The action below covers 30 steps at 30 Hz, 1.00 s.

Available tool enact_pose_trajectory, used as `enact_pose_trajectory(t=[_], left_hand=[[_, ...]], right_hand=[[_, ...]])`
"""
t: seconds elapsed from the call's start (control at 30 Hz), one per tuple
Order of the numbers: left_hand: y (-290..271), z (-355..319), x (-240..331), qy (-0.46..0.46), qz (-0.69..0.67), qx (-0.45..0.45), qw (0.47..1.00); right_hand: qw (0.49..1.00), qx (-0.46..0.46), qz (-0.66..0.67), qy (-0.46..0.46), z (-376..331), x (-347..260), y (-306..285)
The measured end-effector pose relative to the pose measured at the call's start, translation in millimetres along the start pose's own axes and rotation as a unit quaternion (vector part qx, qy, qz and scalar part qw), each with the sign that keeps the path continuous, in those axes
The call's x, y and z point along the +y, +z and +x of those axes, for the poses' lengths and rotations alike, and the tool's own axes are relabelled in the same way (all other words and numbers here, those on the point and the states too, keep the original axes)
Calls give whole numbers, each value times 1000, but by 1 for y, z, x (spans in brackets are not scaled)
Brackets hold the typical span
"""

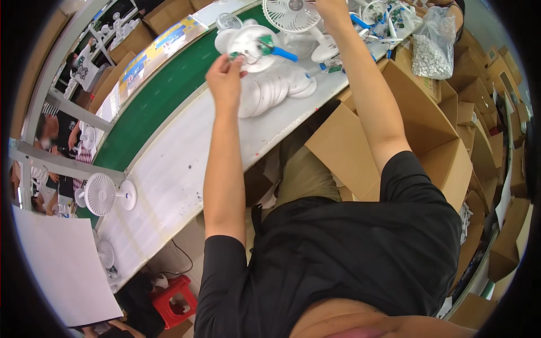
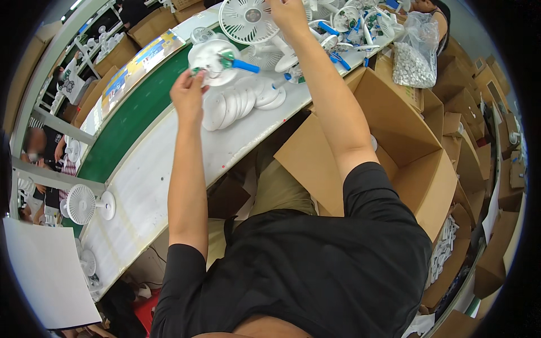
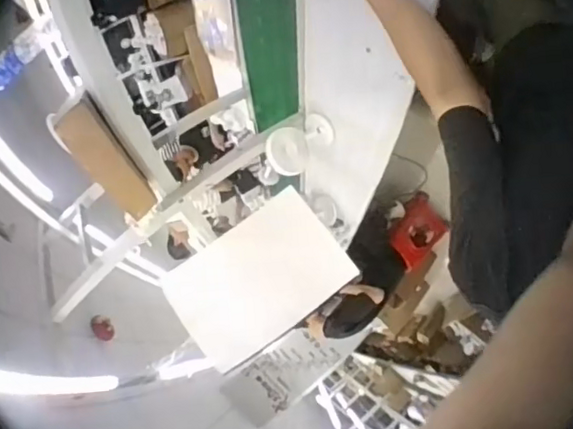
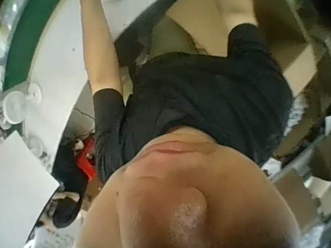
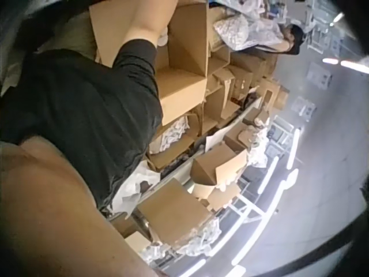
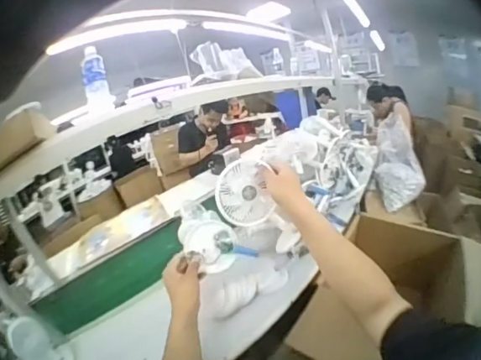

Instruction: Assembling components of small portable fans at a workstation.

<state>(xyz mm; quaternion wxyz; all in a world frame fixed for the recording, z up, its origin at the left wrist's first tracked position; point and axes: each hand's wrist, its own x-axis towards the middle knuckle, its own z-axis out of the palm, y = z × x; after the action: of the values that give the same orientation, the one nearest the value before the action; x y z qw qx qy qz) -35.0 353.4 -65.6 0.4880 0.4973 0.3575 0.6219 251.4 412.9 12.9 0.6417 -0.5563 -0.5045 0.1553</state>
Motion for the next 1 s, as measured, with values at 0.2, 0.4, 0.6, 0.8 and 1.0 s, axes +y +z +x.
enact_pose_trajectory(t=[0.2,0.4,0.6,0.8,1.0], left_hand=[[-86,-53,84,41,-3,132,990],[-110,-110,133,-2,209,138,968],[-89,-119,135,-61,250,108,960],[-58,-133,121,-26,188,144,971],[-47,-151,121,-21,157,200,967]], right_hand=[[993,-33,-77,-77,-23,-48,8],[958,-80,-233,-148,8,-19,-22],[765,-80,-566,-297,49,63,-42],[667,-258,-691,-101,35,35,-40],[755,-221,-571,-233,-4,2,-44]])
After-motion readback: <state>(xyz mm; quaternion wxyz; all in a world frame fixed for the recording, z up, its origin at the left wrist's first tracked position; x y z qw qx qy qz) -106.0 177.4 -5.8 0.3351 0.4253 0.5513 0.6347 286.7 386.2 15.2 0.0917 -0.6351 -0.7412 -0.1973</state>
